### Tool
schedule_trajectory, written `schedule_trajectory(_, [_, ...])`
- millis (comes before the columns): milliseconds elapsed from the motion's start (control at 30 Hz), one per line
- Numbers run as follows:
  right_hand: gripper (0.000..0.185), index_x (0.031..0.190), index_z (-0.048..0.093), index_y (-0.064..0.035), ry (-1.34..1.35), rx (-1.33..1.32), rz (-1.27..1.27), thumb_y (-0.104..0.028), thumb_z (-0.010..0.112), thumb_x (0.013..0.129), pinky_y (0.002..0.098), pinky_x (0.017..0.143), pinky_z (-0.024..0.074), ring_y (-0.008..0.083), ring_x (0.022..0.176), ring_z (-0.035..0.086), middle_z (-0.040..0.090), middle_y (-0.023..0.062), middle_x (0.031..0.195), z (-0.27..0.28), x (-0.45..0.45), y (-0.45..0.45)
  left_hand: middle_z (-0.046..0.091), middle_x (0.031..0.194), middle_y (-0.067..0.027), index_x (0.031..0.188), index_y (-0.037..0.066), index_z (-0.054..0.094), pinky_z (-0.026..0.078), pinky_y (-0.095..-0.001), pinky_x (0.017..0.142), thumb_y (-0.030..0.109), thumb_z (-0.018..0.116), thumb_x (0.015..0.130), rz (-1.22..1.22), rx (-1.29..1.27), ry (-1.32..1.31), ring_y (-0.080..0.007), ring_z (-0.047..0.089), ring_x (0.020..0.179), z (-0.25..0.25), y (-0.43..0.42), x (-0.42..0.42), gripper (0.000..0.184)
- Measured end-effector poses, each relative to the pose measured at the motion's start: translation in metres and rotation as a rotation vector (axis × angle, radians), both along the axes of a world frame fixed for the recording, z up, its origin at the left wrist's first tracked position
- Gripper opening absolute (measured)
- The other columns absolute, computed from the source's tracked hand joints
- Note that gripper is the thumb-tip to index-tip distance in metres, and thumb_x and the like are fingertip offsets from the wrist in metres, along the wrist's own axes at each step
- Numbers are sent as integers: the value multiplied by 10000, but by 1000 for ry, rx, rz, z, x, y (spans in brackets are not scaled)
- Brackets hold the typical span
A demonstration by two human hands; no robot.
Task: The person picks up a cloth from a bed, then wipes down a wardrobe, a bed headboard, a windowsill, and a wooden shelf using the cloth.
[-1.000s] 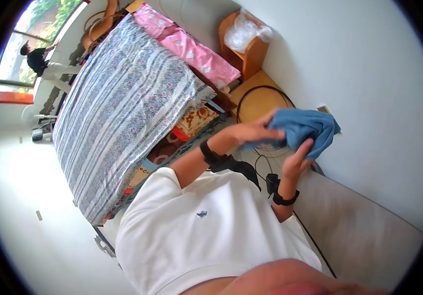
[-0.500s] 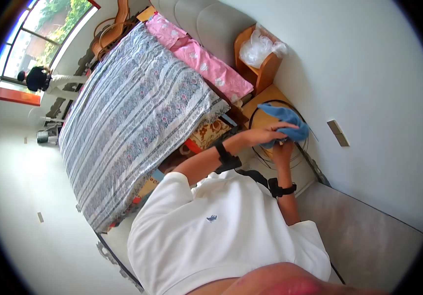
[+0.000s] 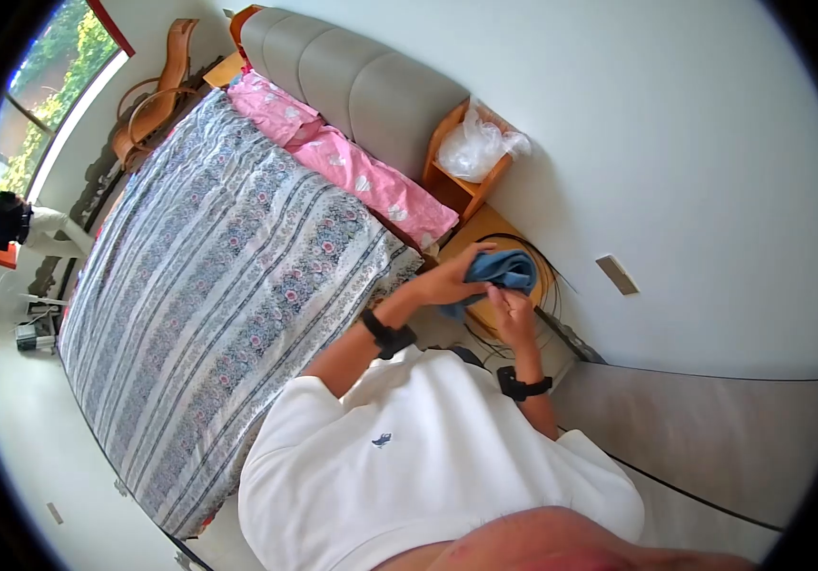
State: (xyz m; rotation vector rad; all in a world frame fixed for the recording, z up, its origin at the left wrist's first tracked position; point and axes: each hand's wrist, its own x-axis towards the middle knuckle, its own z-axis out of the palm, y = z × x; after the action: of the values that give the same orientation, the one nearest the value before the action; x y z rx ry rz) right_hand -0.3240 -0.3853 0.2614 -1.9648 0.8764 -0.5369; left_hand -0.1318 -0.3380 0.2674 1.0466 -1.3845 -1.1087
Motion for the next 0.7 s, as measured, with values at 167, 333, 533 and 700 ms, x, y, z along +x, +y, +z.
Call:
schedule_trajectory(167, [591, 1330, 426, -49, -75, -43, 150, -393, 610, 887, 376, 1032, 327, 313, 1246, 424, 442, 170, 1346, -31, 32, -2, 533, 1234, -48, 1287, 64, 498, 381, -267, 980, 254, 472, 995, -327, 239, 230, -128, 487, 1129, 28, 32, 54, 350])
schedule_trajectory(333, [724, 1353, 368, -9, -435, 128, 50, -450, 650, 853, 372, 1044, 311, 278, 1247, 424, 452, 170, 1322, -7, 86, -9, 519, 1265, -81, 1356, 47, 413, 343, -298, 1025, 308, 448, 1004, 30, 70, 56, -174, 486, 1155, 13, 36, 79, 439])
schedule_trajectory(533, [663, 1332, 352, 14, -321, 133, 175, -344, 658, 864, 346, 989, 351, 230, 1092, 480, 467, 152, 1237, -6, 144, -60, 547, 1192, -104, 1402, 20, 328, 389, -314, 964, 204, 510, 978, -34, 296, -215, -160, 489, 1088, -47, 29, 117, 496])
schedule_trajectory(700, [618, 1297, 377, 36, -429, -151, 313, -292, 657, 856, 339, 896, 426, 210, 1021, 502, 495, 161, 1195, 4, 211, -72, 577, 1071, -75, 1389, 53, 351, 419, -294, 898, 201, 472, 995, 195, 203, -178, -127, 487, 1000, -24, 2, 146, 438])
